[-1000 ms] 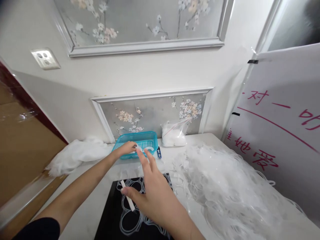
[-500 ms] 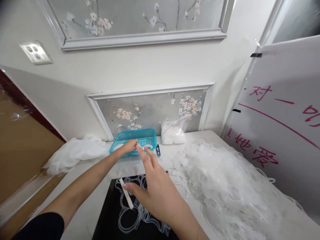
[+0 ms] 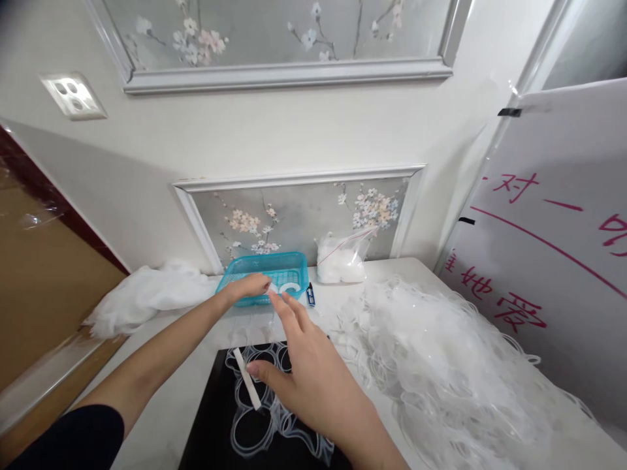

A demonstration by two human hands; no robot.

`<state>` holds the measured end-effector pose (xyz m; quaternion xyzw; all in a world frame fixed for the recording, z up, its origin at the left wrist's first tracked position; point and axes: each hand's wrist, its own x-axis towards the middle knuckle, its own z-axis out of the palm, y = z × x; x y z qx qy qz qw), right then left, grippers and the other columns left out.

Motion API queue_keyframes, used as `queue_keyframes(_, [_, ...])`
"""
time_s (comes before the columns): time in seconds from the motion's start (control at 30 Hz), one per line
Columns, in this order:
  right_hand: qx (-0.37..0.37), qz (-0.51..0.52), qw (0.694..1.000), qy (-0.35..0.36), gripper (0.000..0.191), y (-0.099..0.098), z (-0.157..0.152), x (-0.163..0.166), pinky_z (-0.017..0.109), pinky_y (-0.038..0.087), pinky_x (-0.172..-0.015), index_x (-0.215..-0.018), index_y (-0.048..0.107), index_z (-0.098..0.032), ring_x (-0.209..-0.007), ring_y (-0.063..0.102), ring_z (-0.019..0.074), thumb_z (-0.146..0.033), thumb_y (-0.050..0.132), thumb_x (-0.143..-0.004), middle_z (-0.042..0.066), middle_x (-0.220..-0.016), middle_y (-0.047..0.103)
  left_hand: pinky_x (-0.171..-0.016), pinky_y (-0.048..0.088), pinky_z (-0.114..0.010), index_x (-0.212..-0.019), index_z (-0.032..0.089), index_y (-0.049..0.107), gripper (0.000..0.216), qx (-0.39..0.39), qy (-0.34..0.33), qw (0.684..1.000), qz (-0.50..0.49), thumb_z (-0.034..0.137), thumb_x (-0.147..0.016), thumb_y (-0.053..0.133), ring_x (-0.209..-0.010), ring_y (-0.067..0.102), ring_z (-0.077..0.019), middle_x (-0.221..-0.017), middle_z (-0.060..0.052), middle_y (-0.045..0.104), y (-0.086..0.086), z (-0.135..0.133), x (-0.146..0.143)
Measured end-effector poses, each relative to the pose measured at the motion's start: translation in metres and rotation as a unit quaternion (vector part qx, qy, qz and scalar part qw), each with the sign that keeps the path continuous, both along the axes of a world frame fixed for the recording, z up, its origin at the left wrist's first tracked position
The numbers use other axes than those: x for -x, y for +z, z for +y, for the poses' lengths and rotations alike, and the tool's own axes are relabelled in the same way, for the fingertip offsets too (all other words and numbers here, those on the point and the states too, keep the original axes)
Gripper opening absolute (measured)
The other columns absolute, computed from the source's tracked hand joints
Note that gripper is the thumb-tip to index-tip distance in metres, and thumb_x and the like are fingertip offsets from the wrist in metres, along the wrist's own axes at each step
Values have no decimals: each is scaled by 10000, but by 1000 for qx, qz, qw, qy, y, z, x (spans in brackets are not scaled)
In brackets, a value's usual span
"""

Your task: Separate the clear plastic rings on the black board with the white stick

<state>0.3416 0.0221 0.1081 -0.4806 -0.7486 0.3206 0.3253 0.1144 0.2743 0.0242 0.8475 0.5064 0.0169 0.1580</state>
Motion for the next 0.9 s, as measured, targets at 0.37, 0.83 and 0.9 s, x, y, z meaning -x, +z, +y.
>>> queue_keyframes(0.37, [8,-20,1000,-7,764,4,-1,1,489,449,-1072,-1570,201,-333,-1364,464,298,-472,580,-922,68,-1557,399,-899,554,-445,-1255,156,579,355,-4,27,985,169,352,-961,610,-1069,628,-235,-1252,-105,602,5,9,0])
queue_keyframes(0.83, [56,-94,992,62,482,-12,9,26,358,501,-789,-1318,583,-245,-891,703,255,-484,615,-901,55,-966,758,-890,558,-440,-1244,148,586,354,59,-7,989,138,356,-959,612,-1059,632,-241,-1235,-96,610,-8,14,4])
queue_keyframes(0.9, [76,-130,984,96,420,-36,19,49,341,503,-741,-1202,649,-221,-850,717,262,-495,632,-884,54,-867,764,-892,557,-441,-1248,151,583,353,47,5,992,120,353,-960,612,-1063,630,-238,-1241,-100,607,-9,13,1])
